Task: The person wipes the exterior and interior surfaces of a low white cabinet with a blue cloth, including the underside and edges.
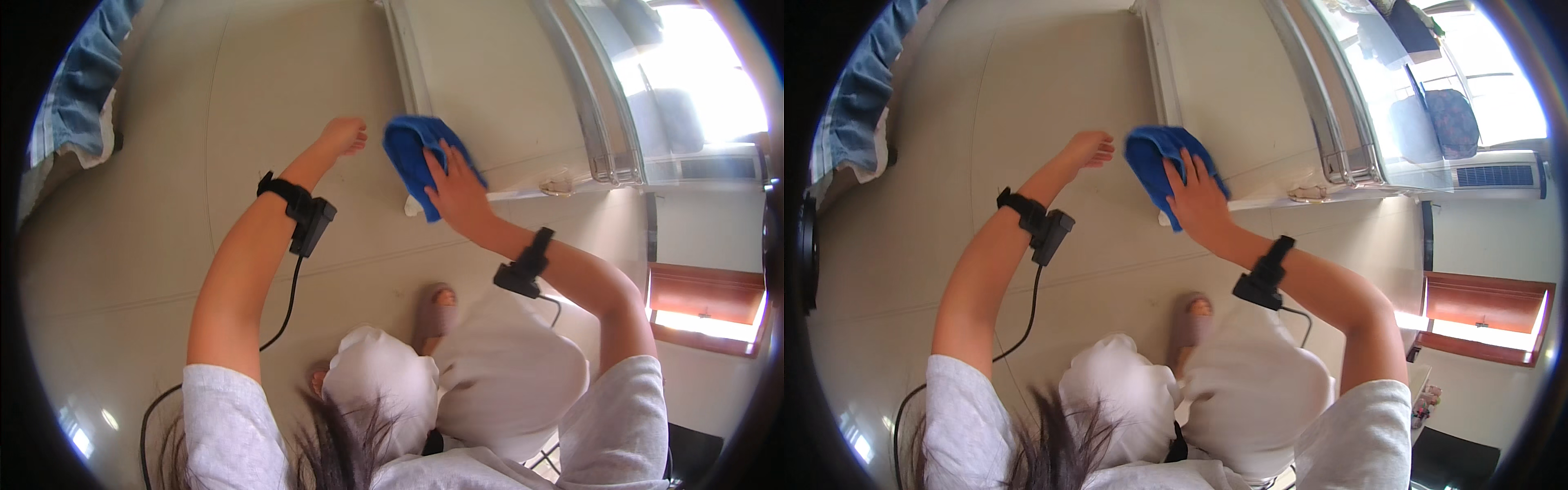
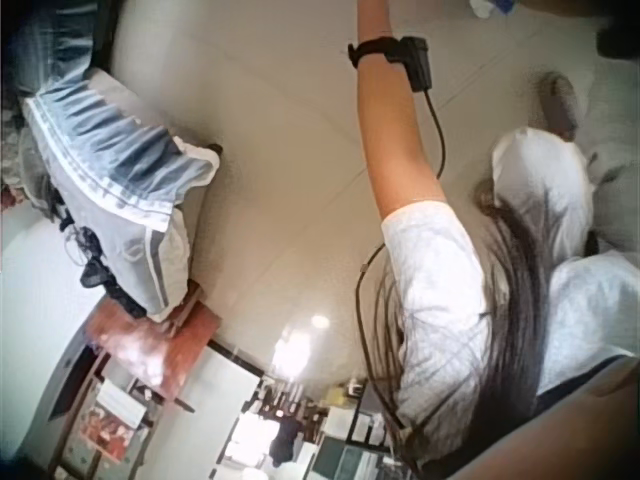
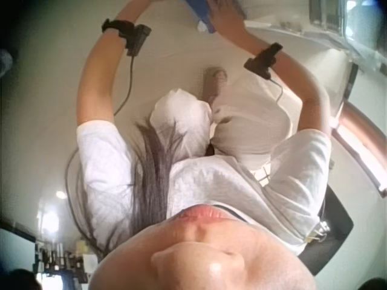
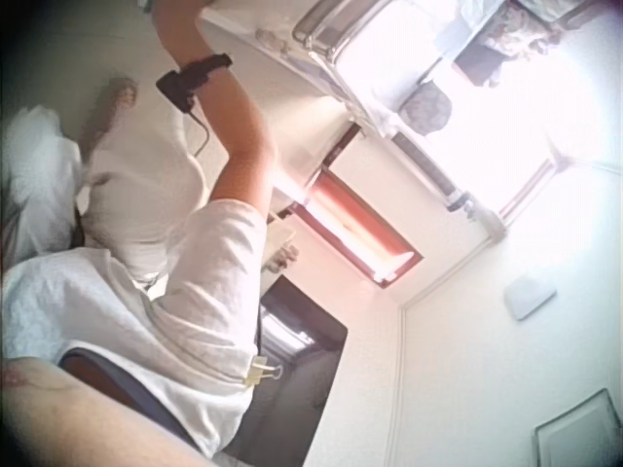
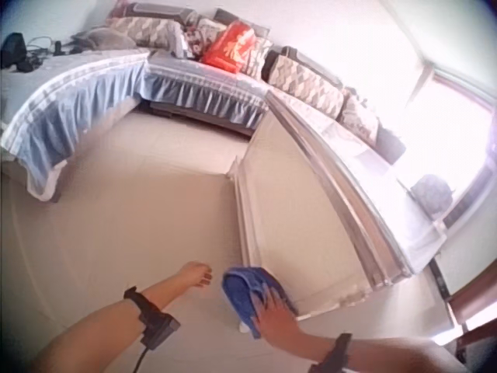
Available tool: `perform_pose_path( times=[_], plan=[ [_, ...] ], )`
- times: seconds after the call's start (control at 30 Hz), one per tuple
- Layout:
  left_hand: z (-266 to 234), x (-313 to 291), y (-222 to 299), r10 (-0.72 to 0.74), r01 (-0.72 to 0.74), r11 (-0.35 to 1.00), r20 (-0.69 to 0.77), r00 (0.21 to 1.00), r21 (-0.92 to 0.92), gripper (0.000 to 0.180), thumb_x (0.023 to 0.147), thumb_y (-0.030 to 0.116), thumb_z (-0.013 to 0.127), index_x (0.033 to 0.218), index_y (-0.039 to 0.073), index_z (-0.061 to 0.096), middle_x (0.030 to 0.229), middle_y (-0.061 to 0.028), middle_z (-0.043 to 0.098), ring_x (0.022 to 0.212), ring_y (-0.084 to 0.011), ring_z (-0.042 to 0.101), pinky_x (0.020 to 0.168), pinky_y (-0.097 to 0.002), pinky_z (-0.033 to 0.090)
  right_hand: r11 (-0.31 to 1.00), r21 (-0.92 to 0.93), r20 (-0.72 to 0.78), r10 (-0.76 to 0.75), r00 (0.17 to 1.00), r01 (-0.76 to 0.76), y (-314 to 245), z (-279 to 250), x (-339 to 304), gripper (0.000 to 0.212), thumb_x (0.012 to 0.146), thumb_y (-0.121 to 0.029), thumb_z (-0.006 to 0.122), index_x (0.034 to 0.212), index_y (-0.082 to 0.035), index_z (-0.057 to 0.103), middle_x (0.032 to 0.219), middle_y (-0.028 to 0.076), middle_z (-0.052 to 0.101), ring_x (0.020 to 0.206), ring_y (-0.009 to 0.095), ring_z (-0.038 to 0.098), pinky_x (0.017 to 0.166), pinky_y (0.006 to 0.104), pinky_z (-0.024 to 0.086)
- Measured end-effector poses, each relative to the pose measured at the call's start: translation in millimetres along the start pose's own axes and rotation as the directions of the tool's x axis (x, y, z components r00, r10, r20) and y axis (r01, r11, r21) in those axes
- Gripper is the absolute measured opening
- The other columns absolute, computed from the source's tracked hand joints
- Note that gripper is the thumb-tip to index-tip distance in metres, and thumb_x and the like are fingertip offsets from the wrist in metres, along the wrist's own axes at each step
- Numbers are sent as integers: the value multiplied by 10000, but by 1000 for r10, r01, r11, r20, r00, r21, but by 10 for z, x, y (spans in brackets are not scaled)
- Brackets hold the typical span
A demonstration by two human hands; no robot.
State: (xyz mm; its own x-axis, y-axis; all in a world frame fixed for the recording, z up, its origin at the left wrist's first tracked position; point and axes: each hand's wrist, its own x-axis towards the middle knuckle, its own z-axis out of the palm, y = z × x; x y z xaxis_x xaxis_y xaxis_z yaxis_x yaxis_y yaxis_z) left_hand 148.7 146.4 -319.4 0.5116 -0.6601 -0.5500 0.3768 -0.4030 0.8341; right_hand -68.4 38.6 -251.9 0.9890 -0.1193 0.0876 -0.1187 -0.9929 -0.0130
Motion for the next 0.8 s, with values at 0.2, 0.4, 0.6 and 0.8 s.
perform_pose_path(
  times=[0.2, 0.4, 0.6, 0.8],
  plan=[
    [-82, -226, 30, 46, -52, 998, -170, 984, -33, 322, 811, 248, 459, 1015, 8, 525, 925, -101, 586, 815, -180, 574, 702, -301, 454, 965, -170, 163, 226, 960, -198, 332, 626, 180, 577, 739, -107, 551, 1230, 42, 288, 1251, 283, 311, 1125, 393, 374, 843, 371, 435],
    [-450, -268, -129, 65, -46, 997, -397, 915, 58, 325, 810, 245, 460, 1033, 14, 513, 918, -94, 586, 797, -180, 578, 689, -301, 452, 975, 199, -48, 109, 993, -97, 992, 1098, -34, 608, 722, -74, 572, 1238, 11, 260, 1325, 241, 200, 1196, 357, 291, 877, 352, 415],
    [-575, -616, 187, 128, 40, 962, -574, 809, 271, 316, 807, 250, 462, 1030, 35, 526, 897, -75, 595, 785, -160, 584, 665, -288, 453, 921, 358, -70, 191, 979, -154, 1388, 1837, -67, 691, 662, -41, 631, 1239, 10, 255, 1342, 206, 177, 1186, 365, 300, 902, 369, 386],
    [-627, -883, 564, 154, 80, 935, -600, 785, 344, 306, 835, 266, 426, 1025, 55, 539, 916, -65, 600, 801, -153, 587, 675, -280, 457, 904, 394, -45, 201, 979, -168, 1324, 1901, 15, 639, 689, -3, 538, 1264, 3, 261, 1367, 170, 156, 1212, 327, 281, 897, 351, 399]
  ],
)
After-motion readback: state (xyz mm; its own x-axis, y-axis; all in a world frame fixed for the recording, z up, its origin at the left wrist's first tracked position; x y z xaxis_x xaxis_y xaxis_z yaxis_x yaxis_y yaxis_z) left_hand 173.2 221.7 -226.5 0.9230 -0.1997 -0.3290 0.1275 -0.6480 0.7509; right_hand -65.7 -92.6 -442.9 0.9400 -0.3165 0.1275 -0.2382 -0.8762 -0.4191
